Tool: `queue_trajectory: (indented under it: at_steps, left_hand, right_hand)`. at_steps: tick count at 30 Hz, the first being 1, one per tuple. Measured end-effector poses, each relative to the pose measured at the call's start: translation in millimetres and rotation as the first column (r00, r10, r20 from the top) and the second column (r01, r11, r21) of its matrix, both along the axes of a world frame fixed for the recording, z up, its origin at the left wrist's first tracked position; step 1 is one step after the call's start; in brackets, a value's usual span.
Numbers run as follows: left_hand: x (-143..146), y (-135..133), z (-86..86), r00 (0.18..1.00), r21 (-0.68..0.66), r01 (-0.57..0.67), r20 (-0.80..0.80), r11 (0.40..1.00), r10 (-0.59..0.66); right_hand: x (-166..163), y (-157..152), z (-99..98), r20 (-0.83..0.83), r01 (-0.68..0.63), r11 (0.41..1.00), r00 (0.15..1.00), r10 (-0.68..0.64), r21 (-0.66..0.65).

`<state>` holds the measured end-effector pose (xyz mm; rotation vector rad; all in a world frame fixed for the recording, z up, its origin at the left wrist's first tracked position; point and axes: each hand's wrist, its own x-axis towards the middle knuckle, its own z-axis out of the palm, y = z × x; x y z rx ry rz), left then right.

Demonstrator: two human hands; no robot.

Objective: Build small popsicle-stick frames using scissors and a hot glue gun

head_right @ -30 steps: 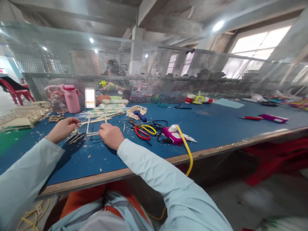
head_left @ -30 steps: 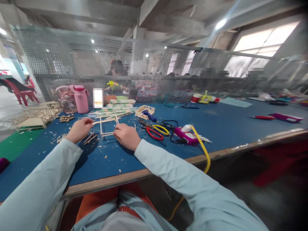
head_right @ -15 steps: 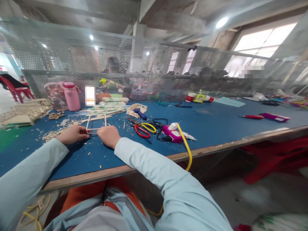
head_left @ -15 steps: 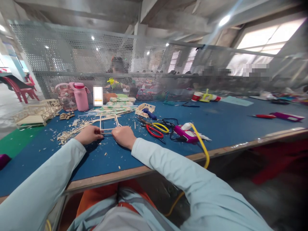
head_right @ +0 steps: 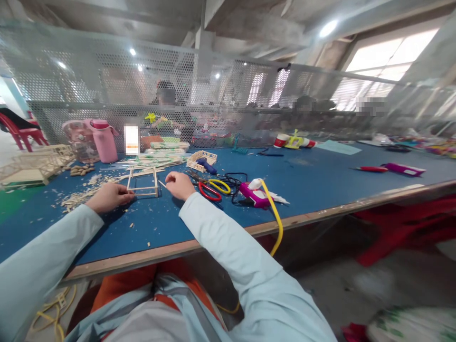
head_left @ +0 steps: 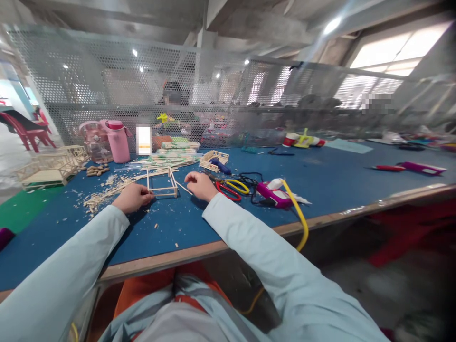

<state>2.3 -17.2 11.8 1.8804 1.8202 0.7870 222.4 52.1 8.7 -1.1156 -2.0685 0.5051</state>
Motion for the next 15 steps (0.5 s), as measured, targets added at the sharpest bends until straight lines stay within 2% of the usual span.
queue_trajectory:
  at_steps: [3, 6, 11, 15]
  left_hand:
    - [0, 0, 0.4, 0.999, 0.01, -0.003, 0.036, 1.0, 0.002]
    - [2, -2, 2.8, 0.997, 0.021, -0.005, 0.074, 1.0, 0.004]
    - [8, -7, 8.2, 0.998, 0.097, 0.017, 0.064, 0.995, -0.023]
    - [15, -9, 9.8, 0.993, 0.187, -0.001, 0.118, 0.982, -0.021]
  right_hand:
    - [0, 9, -6.3, 0.058, -0.174, 0.97, 0.981, 0.187, -0.171]
    - [-6, 11, -11.3, 0.03, -0.295, 0.939, 0.952, 0.305, -0.175]
    - [-5, 9, -6.8, -0.172, -0.303, 0.941, 0.945, 0.277, -0.15]
    - [-2, 9, 0.2, -0.329, -0.298, 0.948, 0.911, 0.248, -0.11]
